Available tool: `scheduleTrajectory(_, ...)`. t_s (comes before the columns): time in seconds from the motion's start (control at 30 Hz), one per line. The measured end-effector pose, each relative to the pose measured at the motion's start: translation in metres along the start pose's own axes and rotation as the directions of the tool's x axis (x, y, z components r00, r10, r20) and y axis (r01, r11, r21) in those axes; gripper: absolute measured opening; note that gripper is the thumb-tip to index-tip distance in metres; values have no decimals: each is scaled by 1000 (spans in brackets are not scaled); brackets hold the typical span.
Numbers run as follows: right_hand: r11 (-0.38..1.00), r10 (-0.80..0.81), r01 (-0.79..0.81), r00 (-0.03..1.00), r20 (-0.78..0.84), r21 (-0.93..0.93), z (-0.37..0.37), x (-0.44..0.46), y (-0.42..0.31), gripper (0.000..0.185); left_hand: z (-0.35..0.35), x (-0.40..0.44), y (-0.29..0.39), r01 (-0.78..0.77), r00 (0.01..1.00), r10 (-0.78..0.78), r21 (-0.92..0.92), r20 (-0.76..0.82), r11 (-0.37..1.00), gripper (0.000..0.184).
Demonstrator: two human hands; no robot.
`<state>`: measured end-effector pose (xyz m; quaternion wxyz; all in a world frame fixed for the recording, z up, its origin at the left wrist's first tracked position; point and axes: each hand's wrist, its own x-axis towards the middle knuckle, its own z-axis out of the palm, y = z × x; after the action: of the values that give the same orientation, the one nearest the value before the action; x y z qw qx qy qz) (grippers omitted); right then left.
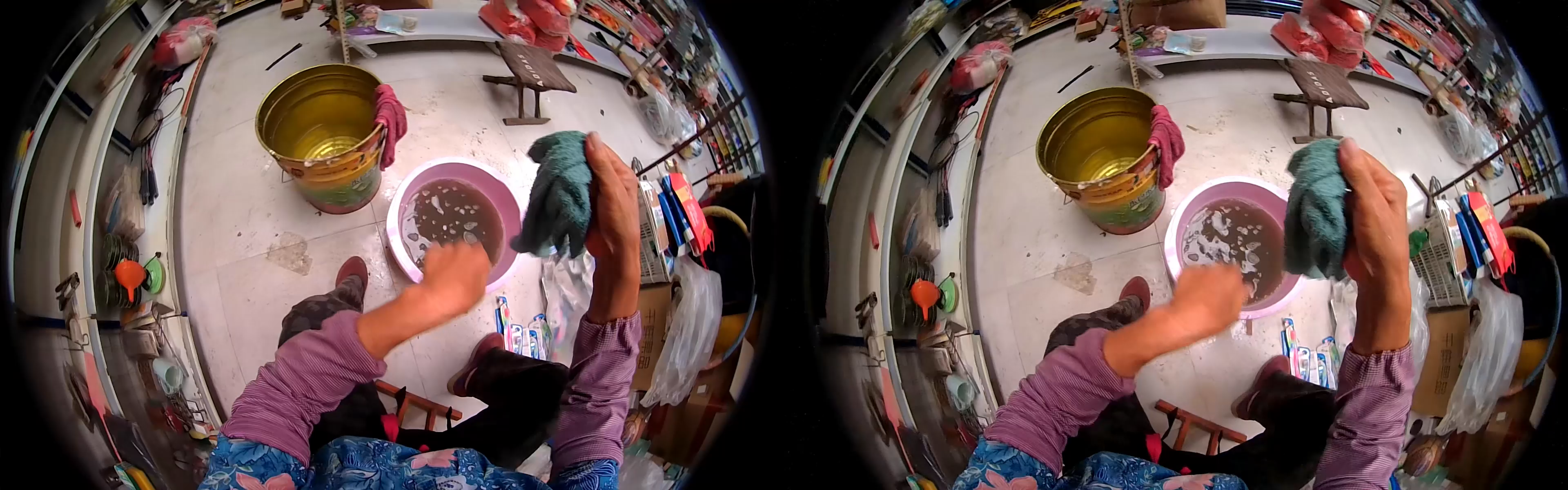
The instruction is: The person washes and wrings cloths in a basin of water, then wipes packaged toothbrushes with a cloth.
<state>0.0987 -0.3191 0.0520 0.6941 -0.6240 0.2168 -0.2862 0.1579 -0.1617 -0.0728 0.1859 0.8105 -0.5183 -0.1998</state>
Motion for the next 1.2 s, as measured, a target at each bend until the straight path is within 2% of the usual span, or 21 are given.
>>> scheduleTrajectory(0.03,999,11,-9,999,51,-44,11,5,0,33,0,-8,8,-39,991,43,-35,130,999,31)
scheduleTrajectory(0.07,997,71,-67,992,101,-44,21,10,1,32,3,-16,18,-54,961,63,-44,269,998,16)
scheduleTrajectory(0.13,992,106,-94,979,174,-80,42,25,10,30,19,-30,26,-179,952,198,-101,235,979,13)
scheduleTrajectory(0.23,979,157,-119,959,236,-167,76,55,34,32,28,-36,30,-242,936,252,-69,245,968,12)
scheduleTrajectory(0.27,966,170,-111,952,255,-233,86,68,50,33,38,-38,26,-317,931,321,-55,173,947,13)
scheduleTrajectory(0.37,950,238,-168,935,264,-263,139,86,74,35,31,-38,29,-313,926,315,-41,210,949,14)
scheduleTrajectory(0.4,943,235,-150,933,275,-297,154,95,86,34,29,-34,29,-311,880,296,-20,373,950,25)
scheduleTrajectory(0.5,944,233,-137,920,314,-299,195,121,116,34,15,-33,31,-346,844,307,9,439,938,36)
scheduleTrajectory(0.53,924,227,-103,922,312,-369,207,132,124,35,9,-32,33,-353,798,282,32,533,935,48)
scheduleTrajectory(0.57,898,219,-65,924,313,-436,218,140,132,36,25,-28,33,-295,821,251,6,513,955,53)
scheduleTrajectory(0.6,852,262,-66,912,315,-519,228,140,122,29,55,-32,30,-294,935,300,-62,189,954,51)
scheduleTrajectory(0.63,855,263,-66,910,321,-515,233,142,122,29,75,-36,27,-314,943,294,-124,-157,941,50)
scheduleTrajectory(0.73,832,298,-58,885,356,-552,245,148,115,29,52,-35,28,-313,950,306,-168,-66,935,57)
scheduleTrajectory(0.77,852,332,-61,831,447,-520,238,146,106,30,17,-37,29,-236,957,275,-296,98,926,50)
scheduleTrajectory(0.83,873,396,-118,736,549,-472,222,136,78,31,23,-38,30,-399,905,396,-13,154,917,49)
scheduleTrajectory(0.87,882,358,-69,742,567,-466,214,133,67,32,19,-34,32,-321,890,342,-118,301,940,37)
scheduleTrajectory(0.9,900,300,-19,752,587,-436,203,136,61,34,14,-34,35,-317,892,339,-121,300,941,37)
scheduleTrajectory(0.97,860,252,54,821,513,-508,193,132,43,34,5,-36,41,-291,882,251,41,400,956,22)
scheduleTrajectory(1.0,860,252,53,821,512,-508,188,137,45,34,26,-40,38,-362,903,338,49,265,931,15)
scheduleTrajectory(1.13,833,149,132,882,448,-537,191,162,69,31,17,-46,41,-391,899,357,98,253,915,12)
scheduleTrajectory(1.2,770,124,230,861,493,-595,198,179,87,31,22,-47,45,-306,933,267,141,242,941,9)
